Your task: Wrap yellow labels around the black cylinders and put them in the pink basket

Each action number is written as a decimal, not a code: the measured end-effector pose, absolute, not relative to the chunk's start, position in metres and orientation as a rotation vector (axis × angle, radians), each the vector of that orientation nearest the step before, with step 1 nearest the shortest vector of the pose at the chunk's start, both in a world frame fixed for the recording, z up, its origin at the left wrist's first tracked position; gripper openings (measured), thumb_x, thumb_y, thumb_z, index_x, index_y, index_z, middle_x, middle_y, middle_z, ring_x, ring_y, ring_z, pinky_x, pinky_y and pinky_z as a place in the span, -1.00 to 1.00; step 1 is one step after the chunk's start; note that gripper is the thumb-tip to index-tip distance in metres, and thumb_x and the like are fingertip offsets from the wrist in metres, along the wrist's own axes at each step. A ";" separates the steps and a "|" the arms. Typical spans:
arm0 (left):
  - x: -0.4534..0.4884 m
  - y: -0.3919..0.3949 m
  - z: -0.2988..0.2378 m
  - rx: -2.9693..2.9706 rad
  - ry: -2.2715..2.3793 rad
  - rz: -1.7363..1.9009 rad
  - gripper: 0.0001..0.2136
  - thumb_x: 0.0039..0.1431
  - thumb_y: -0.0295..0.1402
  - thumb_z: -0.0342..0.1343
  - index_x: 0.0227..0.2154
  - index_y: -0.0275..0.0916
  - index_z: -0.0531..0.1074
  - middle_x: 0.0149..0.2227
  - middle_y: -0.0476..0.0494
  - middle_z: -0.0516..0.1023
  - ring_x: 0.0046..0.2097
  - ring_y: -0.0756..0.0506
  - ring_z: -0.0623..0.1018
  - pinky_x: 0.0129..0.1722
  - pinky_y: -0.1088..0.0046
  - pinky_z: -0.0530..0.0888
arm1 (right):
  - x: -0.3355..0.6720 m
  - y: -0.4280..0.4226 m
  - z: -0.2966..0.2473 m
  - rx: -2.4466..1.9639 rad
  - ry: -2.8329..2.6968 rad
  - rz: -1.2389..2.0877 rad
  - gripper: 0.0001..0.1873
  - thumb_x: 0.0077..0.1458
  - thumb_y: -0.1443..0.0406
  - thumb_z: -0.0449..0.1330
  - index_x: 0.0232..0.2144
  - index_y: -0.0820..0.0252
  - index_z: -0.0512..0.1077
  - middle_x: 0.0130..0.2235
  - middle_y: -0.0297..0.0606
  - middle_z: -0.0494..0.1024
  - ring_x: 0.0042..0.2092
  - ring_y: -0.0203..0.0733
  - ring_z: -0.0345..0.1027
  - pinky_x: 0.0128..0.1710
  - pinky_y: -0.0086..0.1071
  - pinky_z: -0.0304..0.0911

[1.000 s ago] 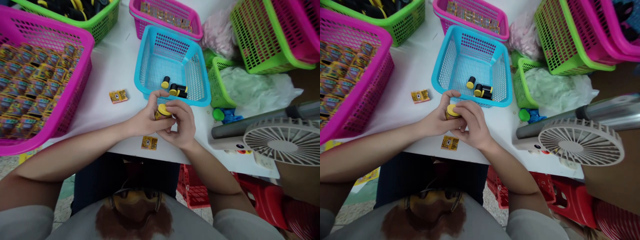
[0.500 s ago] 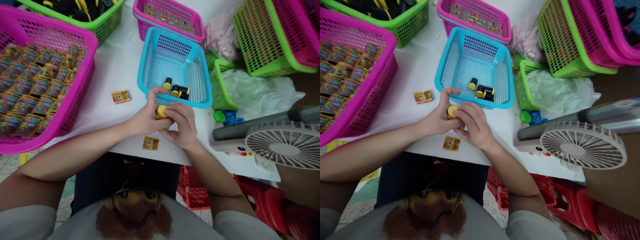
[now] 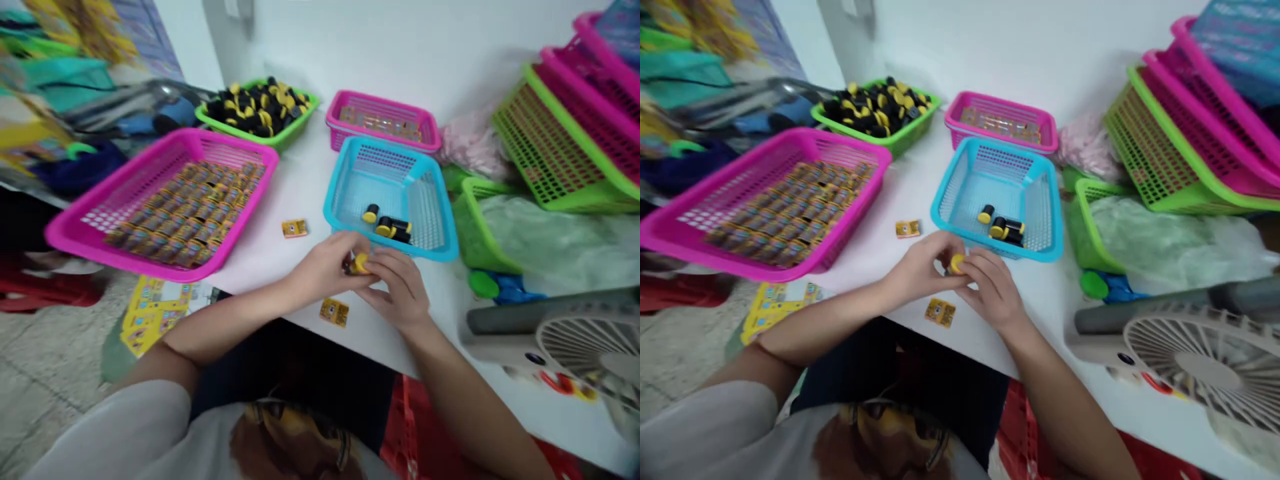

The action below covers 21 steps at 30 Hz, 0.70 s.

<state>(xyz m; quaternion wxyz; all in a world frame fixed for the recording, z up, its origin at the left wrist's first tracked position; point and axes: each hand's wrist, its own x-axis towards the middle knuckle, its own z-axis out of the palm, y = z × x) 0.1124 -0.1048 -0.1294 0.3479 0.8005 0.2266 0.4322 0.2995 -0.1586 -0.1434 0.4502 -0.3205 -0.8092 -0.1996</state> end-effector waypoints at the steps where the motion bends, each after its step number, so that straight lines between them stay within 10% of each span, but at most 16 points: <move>1: 0.107 -0.112 -0.128 2.094 0.616 1.125 -0.77 0.16 -0.32 0.34 -0.25 -0.16 0.36 -0.27 -0.02 0.48 -0.26 -0.05 0.53 -0.26 0.39 0.55 | 0.298 -0.160 -0.144 -0.764 -2.007 -0.467 -0.38 0.16 0.33 0.39 0.25 0.15 0.39 -0.07 -0.10 0.68 0.05 0.03 0.60 -0.01 -0.09 0.63; 14: -0.005 -0.019 -0.031 2.377 1.389 0.953 -0.77 0.16 -0.21 0.39 -0.27 -0.18 0.50 -0.20 0.02 0.63 -0.21 -0.02 0.56 -0.09 0.28 0.53 | 0.297 -0.161 -0.139 -0.747 -1.979 -0.686 -0.51 0.03 0.41 0.43 -0.02 -0.09 0.46 0.02 -0.22 0.55 0.06 -0.05 0.41 0.21 0.06 0.53; 21: -0.059 0.100 -0.057 2.228 1.752 0.683 -0.47 -0.04 0.21 0.38 -0.45 -0.20 0.46 -0.63 0.15 0.33 -0.31 0.02 0.33 -0.09 0.28 0.38 | 0.299 -0.149 -0.144 -0.847 -1.951 -0.662 -0.53 0.07 0.46 0.30 0.01 -0.05 0.51 0.00 -0.20 0.57 0.03 -0.02 0.46 0.16 0.05 0.51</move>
